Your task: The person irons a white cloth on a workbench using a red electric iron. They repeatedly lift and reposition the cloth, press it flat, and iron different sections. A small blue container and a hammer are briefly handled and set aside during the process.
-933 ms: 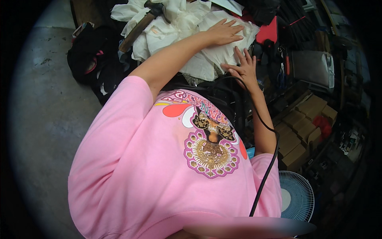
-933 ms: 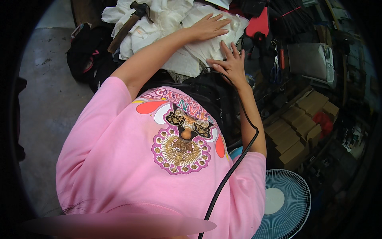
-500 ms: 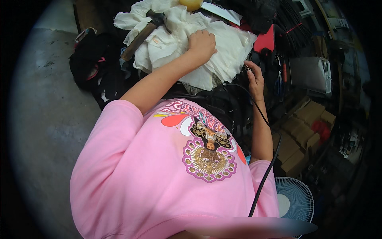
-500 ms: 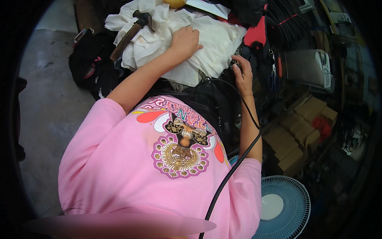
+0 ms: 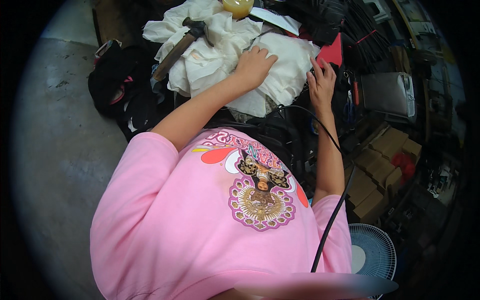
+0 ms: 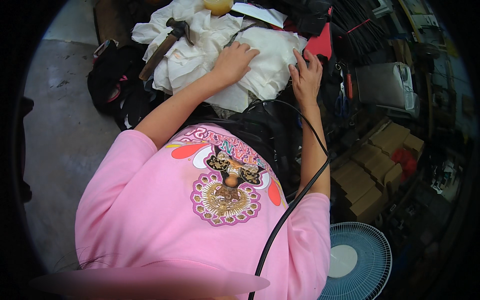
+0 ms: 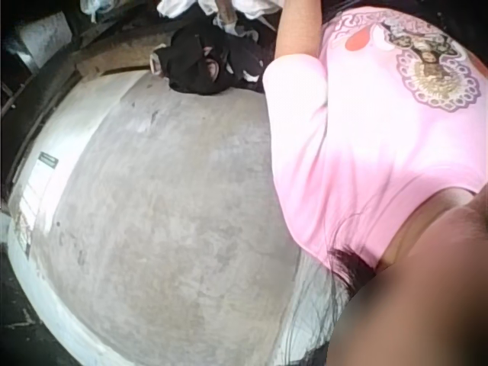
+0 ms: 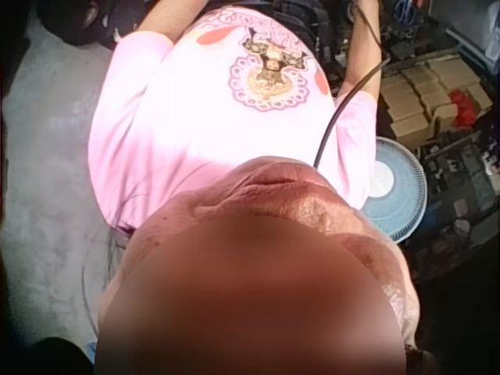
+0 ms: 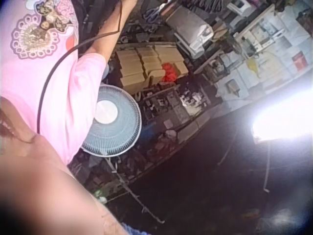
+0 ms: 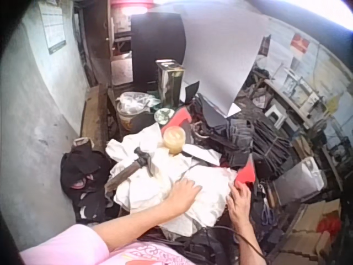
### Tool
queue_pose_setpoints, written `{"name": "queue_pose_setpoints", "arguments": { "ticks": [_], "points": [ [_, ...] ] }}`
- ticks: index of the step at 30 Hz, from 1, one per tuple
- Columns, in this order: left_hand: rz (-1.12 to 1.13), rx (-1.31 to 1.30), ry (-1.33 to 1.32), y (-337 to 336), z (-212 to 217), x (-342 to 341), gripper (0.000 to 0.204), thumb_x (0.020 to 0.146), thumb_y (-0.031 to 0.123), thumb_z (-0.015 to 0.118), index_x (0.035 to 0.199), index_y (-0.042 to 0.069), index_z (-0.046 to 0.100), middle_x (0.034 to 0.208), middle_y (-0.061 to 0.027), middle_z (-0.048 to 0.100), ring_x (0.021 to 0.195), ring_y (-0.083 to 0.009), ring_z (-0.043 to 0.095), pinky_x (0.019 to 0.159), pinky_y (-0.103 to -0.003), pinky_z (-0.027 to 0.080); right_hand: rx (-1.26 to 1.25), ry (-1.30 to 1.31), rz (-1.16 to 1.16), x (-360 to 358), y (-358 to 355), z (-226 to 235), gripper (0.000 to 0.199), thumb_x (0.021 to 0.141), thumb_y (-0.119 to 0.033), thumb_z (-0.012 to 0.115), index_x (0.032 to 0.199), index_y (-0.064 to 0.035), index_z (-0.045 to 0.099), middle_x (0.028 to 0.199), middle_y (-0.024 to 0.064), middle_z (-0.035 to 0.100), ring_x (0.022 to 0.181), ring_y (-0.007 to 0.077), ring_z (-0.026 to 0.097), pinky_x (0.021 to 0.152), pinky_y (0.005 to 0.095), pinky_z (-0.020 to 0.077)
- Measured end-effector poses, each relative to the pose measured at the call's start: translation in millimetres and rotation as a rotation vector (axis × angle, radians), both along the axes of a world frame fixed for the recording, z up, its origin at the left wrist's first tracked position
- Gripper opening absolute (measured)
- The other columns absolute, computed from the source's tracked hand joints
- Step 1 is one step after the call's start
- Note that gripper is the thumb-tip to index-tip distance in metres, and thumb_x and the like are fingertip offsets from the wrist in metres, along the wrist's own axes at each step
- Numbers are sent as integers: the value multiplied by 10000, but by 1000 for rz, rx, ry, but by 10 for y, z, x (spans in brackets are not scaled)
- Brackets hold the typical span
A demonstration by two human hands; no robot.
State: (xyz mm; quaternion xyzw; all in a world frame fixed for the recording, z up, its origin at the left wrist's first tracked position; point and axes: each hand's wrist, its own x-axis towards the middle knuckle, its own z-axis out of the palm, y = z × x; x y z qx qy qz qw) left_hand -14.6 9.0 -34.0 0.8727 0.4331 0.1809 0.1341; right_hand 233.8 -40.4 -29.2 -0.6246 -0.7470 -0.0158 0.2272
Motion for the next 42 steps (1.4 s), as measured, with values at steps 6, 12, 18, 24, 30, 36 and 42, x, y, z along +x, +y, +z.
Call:
{"name": "queue_pose_setpoints", "arguments": {
  "ticks": [6, 12, 18, 24, 30, 36, 42],
  "points": [
    [17, -25, 80, 27, -128, -62, 390, 733, 110, 732, 1101, 59, 614, 1111, -93, 574, 1077, -312, 538, 883, -411, 491, -145, -417, -136, 6, 153, -212, 422, 961, -496, 463, 1337, -338, 573, 1514, 102, 368, 1431, 365, 241, 1105, 663, 161],
    [47, -37, -10, 43, -171, -152, 345, 758, 108, 700, 1084, 30, 620, 1115, -104, 577, 1091, -313, 530, 909, -419, 483, 71, -170, -392, 292, 200, 4, 352, 916, -440, 574, 1150, -207, 693, 1380, 101, 524, 1332, 357, 391, 1085, 577, 268],
    [44, -125, -102, 55, -90, -142, 251, 796, 191, 666, 1008, 56, 666, 1101, -113, 618, 1089, -307, 551, 896, -417, 485, -539, 844, 45, 161, 47, -10, 413, 957, -160, 586, 1357, -67, 532, 1004, 64, 681, 960, 106, 618, 875, 246, 453],
    [100, -397, -546, -48, 308, -263, 185, 817, 148, 624, 980, 70, 664, 894, -120, 667, 877, -242, 643, 801, -354, 507, -701, 751, 51, 95, 20, 78, 576, 948, -167, 606, 1474, -92, 383, 1149, 139, 677, 1058, 170, 606, 940, 297, 442],
    [5, -543, -858, -113, 701, -664, 194, 808, -12, 523, 976, 4, 618, 925, -47, 652, 891, -126, 609, 802, -261, 478, -661, 595, 41, 52, 31, 143, 679, 872, -275, 673, 1484, -189, 388, 1076, 101, 718, 933, 182, 638, 901, 329, 458],
    [140, -521, -865, -96, 600, -1073, 201, 827, -42, 520, 994, 23, 611, 946, -11, 618, 939, -97, 574, 840, -241, 456, -636, 566, 35, 32, 27, 186, 686, 864, -315, 665, 1483, -205, 390, 1086, 132, 714, 1037, 231, 665, 945, 352, 451],
    [238, -372, -914, -22, 654, -1457, 219, 816, -33, 518, 989, 25, 640, 924, -26, 660, 894, -121, 619, 835, -265, 485, -615, 586, 19, 85, 5, 160, 664, 877, -300, 653, 1482, -218, 393, 1116, 153, 702, 1072, 242, 656, 954, 351, 458]
  ]
}}
